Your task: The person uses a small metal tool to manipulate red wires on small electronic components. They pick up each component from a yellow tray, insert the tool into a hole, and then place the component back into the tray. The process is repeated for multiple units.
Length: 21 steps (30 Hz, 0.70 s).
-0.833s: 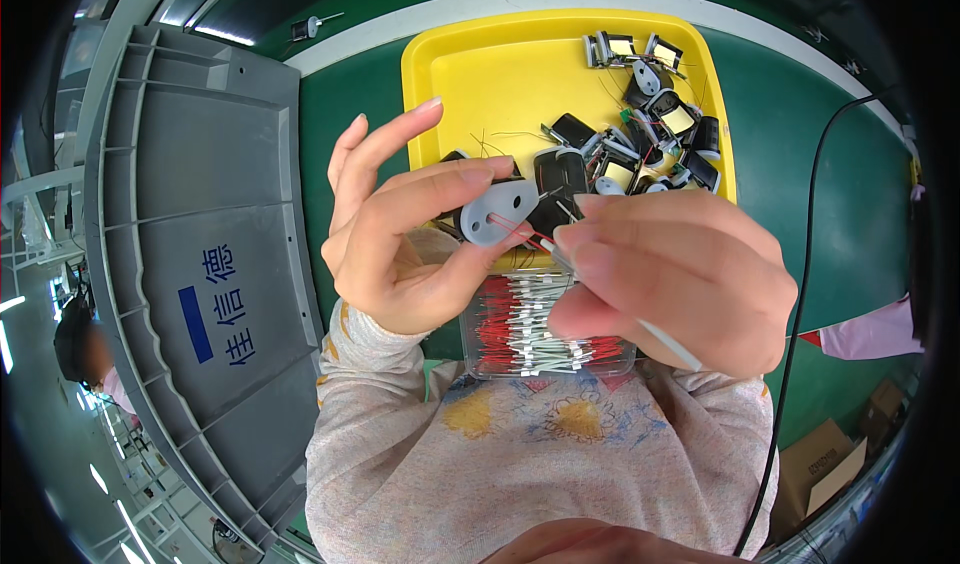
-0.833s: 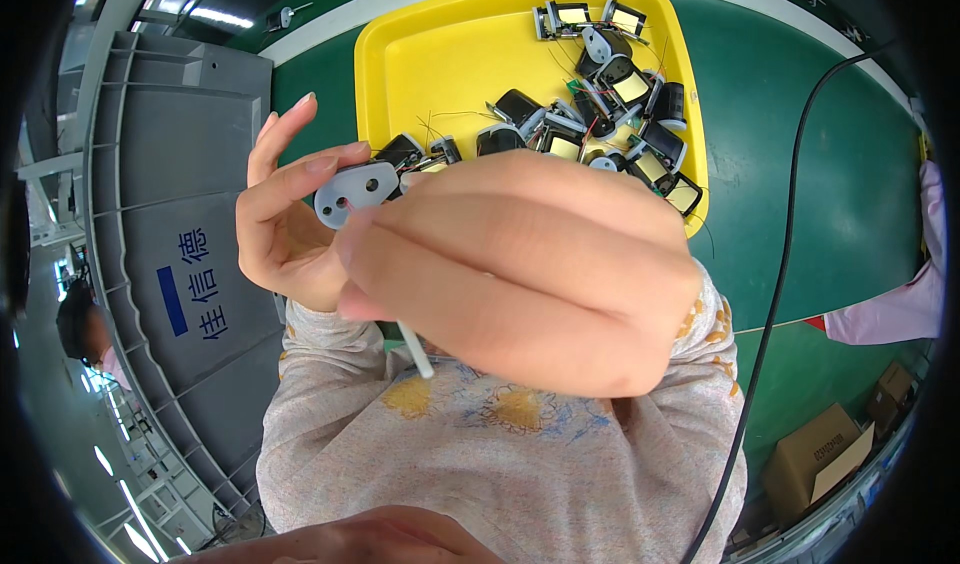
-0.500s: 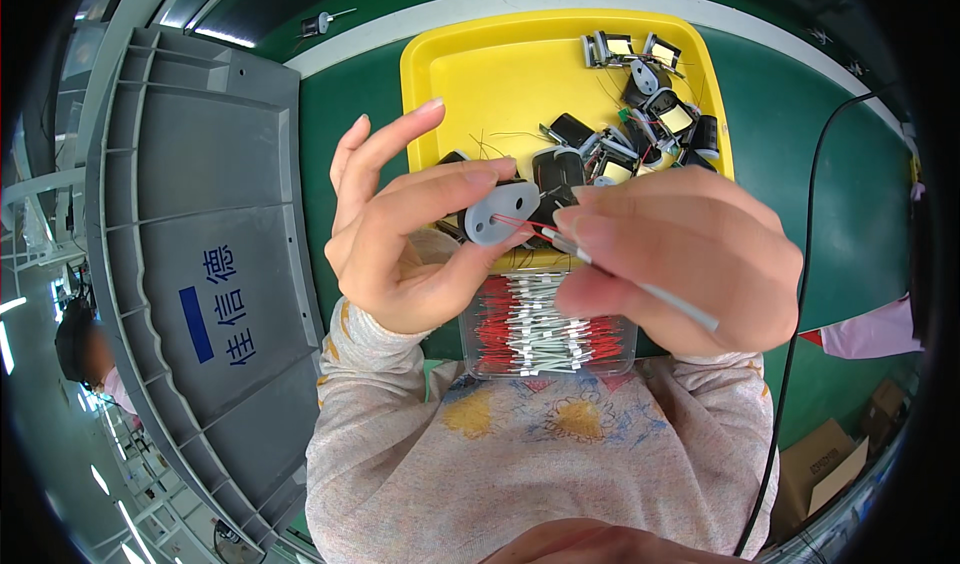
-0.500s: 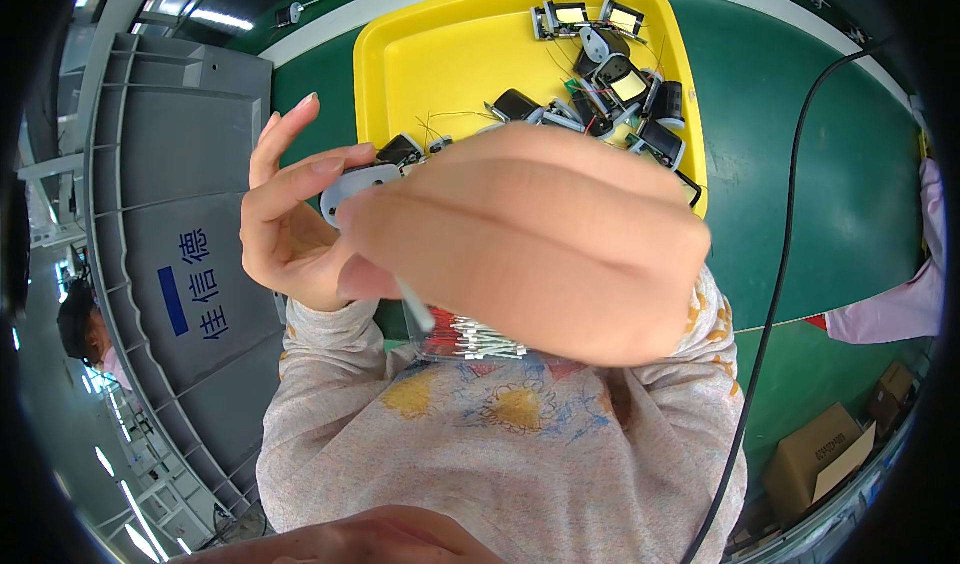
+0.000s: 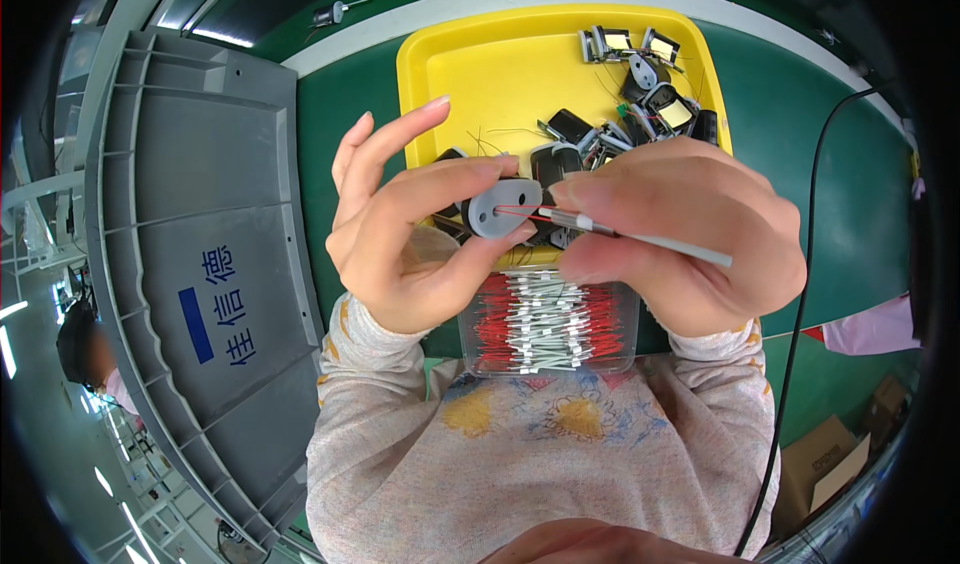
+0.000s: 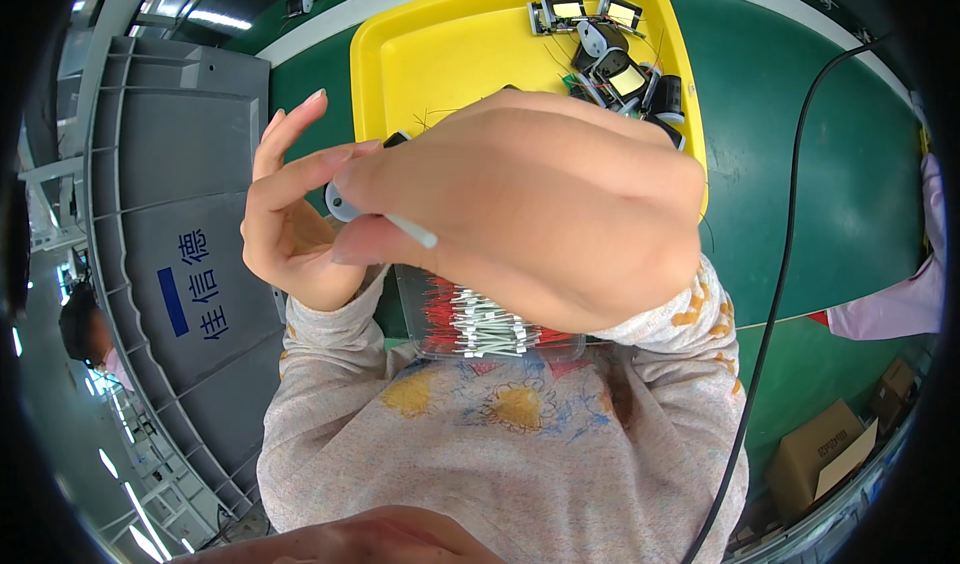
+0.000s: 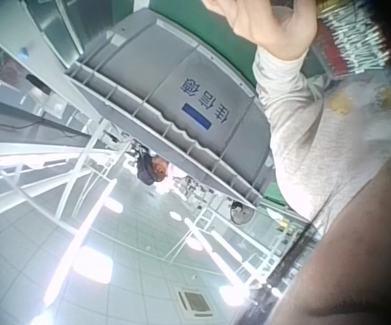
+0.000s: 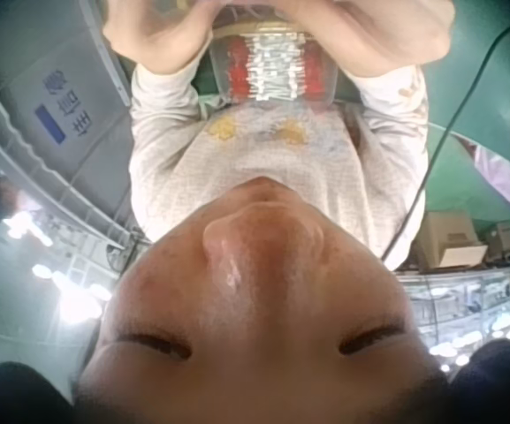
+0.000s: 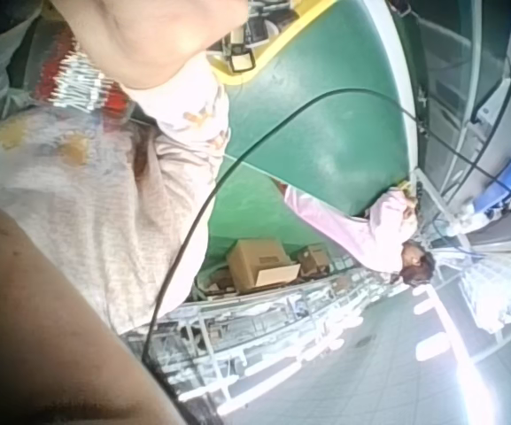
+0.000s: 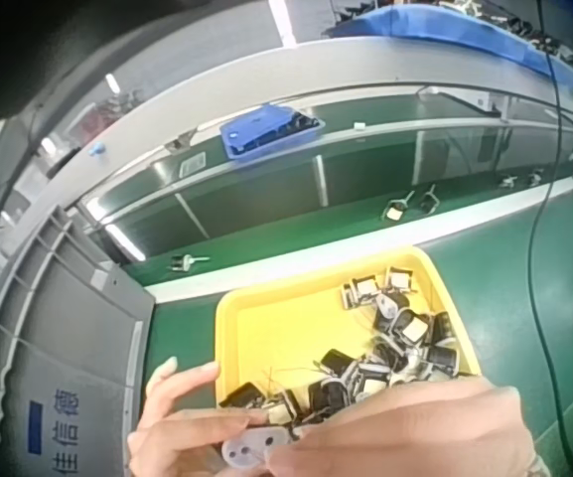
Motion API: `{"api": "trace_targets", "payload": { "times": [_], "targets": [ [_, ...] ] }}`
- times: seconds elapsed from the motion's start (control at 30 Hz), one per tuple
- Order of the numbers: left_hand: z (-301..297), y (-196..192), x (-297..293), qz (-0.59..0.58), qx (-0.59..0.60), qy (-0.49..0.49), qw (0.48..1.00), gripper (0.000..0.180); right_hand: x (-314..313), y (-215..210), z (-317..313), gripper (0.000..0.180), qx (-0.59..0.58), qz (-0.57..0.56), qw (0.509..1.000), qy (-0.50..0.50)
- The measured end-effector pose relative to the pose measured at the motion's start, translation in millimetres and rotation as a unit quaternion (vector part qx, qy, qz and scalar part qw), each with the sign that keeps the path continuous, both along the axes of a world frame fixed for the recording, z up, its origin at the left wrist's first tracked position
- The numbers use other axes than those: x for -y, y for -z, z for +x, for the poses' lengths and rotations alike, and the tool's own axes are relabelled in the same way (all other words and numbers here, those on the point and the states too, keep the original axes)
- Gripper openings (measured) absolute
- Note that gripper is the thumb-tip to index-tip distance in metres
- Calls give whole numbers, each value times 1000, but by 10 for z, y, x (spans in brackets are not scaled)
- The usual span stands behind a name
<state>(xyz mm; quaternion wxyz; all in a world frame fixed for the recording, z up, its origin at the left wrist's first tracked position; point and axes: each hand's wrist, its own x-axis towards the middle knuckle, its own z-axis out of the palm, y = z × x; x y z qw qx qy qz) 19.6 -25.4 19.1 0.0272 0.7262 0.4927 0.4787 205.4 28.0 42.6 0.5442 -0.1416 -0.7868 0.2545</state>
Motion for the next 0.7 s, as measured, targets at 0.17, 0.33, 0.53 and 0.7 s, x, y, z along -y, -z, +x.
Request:
{"api": "trace_targets", "payload": {
  "times": [0.17, 0.33, 0.53, 0.7],
  "targets": [
    [-9, 0, 4, -2, 6, 5, 1000, 31, 13, 1, -1, 34, -11, -18, 1000, 0],
    [-17, -13, 8, -2, 6, 11, 1000, 32, 4, 9, 4, 35, -14, -6, 1000, -10],
    [-14, 5, 3, -1, -8, 9, 1000, 31, -31, 37, 33, 38, 7, 24, 999, -28],
    [-12, -22, 6, -8, -9, 13, 1000, 31, -66, 88, 38, 39, -9, 33, 999, -37]
  ]
}}
